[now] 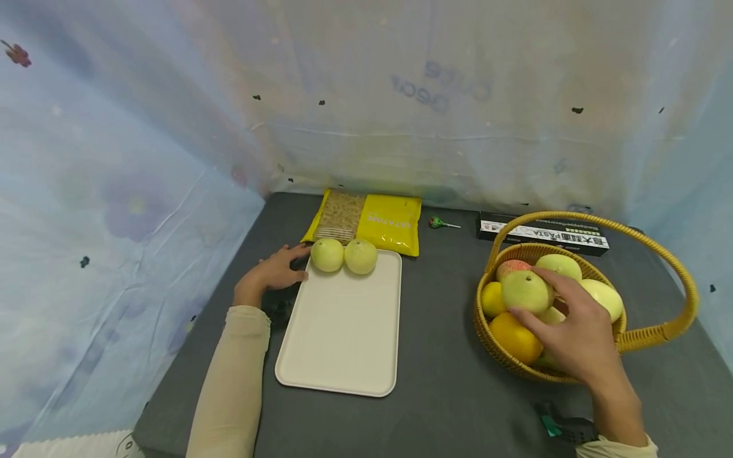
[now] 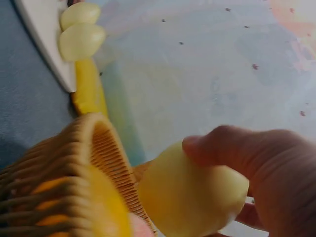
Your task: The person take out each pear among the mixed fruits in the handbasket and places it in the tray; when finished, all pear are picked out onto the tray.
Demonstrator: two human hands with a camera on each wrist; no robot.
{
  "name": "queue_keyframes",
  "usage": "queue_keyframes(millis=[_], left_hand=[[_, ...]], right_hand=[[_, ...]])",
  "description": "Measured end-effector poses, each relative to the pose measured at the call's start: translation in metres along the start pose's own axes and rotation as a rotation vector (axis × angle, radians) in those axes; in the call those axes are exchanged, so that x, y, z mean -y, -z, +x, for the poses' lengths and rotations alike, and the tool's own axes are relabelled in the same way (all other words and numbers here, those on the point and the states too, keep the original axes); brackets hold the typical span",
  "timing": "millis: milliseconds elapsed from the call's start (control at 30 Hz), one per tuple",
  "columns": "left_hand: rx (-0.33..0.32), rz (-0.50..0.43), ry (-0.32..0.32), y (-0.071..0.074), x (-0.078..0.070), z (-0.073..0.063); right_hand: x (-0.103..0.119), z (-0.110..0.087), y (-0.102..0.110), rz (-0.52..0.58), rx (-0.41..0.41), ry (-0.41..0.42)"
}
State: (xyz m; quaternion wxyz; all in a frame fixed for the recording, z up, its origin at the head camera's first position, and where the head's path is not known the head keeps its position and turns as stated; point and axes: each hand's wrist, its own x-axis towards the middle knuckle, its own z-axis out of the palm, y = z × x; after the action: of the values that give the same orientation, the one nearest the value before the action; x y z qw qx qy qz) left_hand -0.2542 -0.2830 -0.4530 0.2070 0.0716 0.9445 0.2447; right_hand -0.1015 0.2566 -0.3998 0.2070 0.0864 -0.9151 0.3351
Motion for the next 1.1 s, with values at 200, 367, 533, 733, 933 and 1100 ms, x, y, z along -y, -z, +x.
queue_keyframes(millis=[200, 367, 533, 733, 933, 1100], left_hand=[[-0.001, -0.006, -0.006, 0.0, 0.001, -0.001], [-0.001, -0.011, 0.003, 0.0, 0.001, 0.0], [0.008, -0.006, 0.016, -0.001, 0.002, 0.0], [0.002, -0.007, 0.002, 0.001, 0.0, 0.0], [0.005, -0.003, -0.005, 0.002, 0.0, 0.001], [0.005, 0.0, -0.003, 0.001, 0.0, 0.002]], right_hand=[[0.013, 0.002, 0.012, 0.245, 0.055, 0.02], [0.025, 0.014, 0.01, 0.38, 0.167, 0.081], [0.04, 0.029, -0.005, 0.477, 0.23, 0.152], [0.06, 0.048, -0.036, 0.597, 0.291, 0.233], [0.083, 0.061, -0.071, 0.639, 0.381, 0.237], [0.1, 0.07, -0.101, 0.68, 0.441, 0.254]])
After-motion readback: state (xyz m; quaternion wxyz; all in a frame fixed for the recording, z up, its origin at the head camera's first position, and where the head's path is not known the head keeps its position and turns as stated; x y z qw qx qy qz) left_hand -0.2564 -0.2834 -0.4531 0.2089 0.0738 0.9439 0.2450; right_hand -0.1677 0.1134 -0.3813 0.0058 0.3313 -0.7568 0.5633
